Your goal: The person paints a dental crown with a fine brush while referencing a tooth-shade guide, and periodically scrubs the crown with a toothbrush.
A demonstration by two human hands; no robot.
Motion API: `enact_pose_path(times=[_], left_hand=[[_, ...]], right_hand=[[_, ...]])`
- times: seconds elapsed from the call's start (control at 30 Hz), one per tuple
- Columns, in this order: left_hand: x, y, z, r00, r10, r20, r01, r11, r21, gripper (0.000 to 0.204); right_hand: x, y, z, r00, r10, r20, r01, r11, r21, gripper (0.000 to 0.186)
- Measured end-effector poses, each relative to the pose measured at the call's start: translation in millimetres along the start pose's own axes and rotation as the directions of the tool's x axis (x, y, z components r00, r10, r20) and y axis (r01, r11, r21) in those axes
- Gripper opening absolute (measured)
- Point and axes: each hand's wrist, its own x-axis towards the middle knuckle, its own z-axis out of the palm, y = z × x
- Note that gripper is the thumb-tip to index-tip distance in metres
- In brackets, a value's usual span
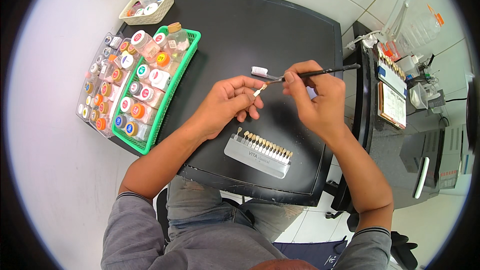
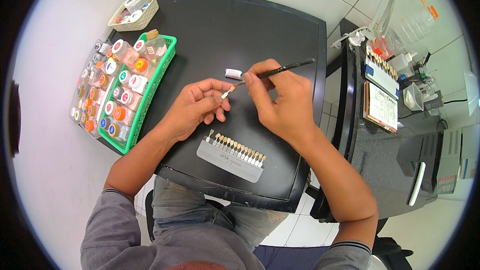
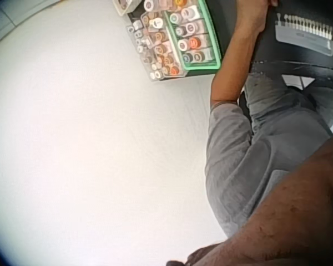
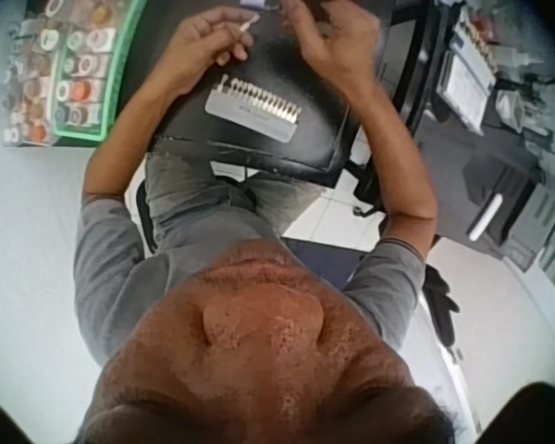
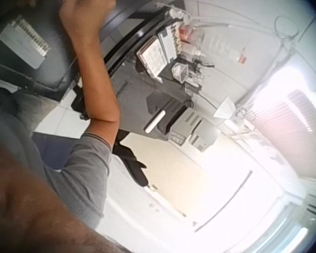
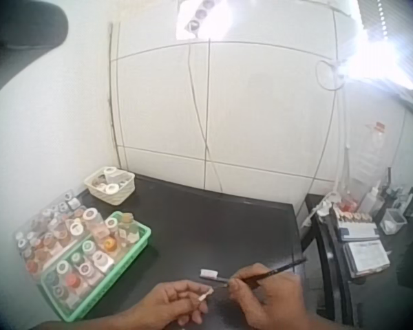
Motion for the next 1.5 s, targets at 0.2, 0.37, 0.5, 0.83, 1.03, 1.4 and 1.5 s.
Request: enact_pose_path(times=[0.2, 0.37, 0.5, 0.83, 1.03, 1.4, 1.5], left_hand=[[-4, -3, 6, 0.996, 0.081, -0.028, -0.072, 0.969, 0.237, 0.034], [-8, -2, 11, 0.988, 0.155, -0.011, -0.141, 0.922, 0.36, 0.033], [-8, -3, 10, 0.985, 0.171, -0.023, -0.15, 0.914, 0.378, 0.034], [-9, 2, 13, 0.991, 0.13, -0.028, -0.11, 0.921, 0.374, 0.035], [-9, 0, 13, 0.991, 0.132, -0.033, -0.11, 0.922, 0.371, 0.034], [-8, -2, 12, 0.987, 0.156, -0.04, -0.13, 0.918, 0.374, 0.034], [-6, -1, 14, 0.987, 0.159, -0.035, -0.136, 0.92, 0.367, 0.034]], right_hand=[[-2, 3, 0, 0.999, 0.017, 0.031, -0.015, 0.998, -0.056, 0.009], [-5, 0, 4, 0.998, -0.032, 0.054, 0.031, 0.999, 0.018, 0.008], [-2, 0, 4, 0.999, -0.031, -0.016, 0.031, 1.0, -0.004, 0.007], [-2, -4, 1, 0.999, -0.03, 0.024, 0.031, 0.999, -0.038, 0.007], [-3, -4, 4, 0.995, -0.095, 0.023, 0.096, 0.994, -0.043, 0.006], [-1, -2, 3, 0.998, -0.069, -0.004, 0.069, 0.997, -0.045, 0.005], [-2, -4, 1, 0.995, -0.099, 0.001, 0.099, 0.994, -0.042, 0.006]])
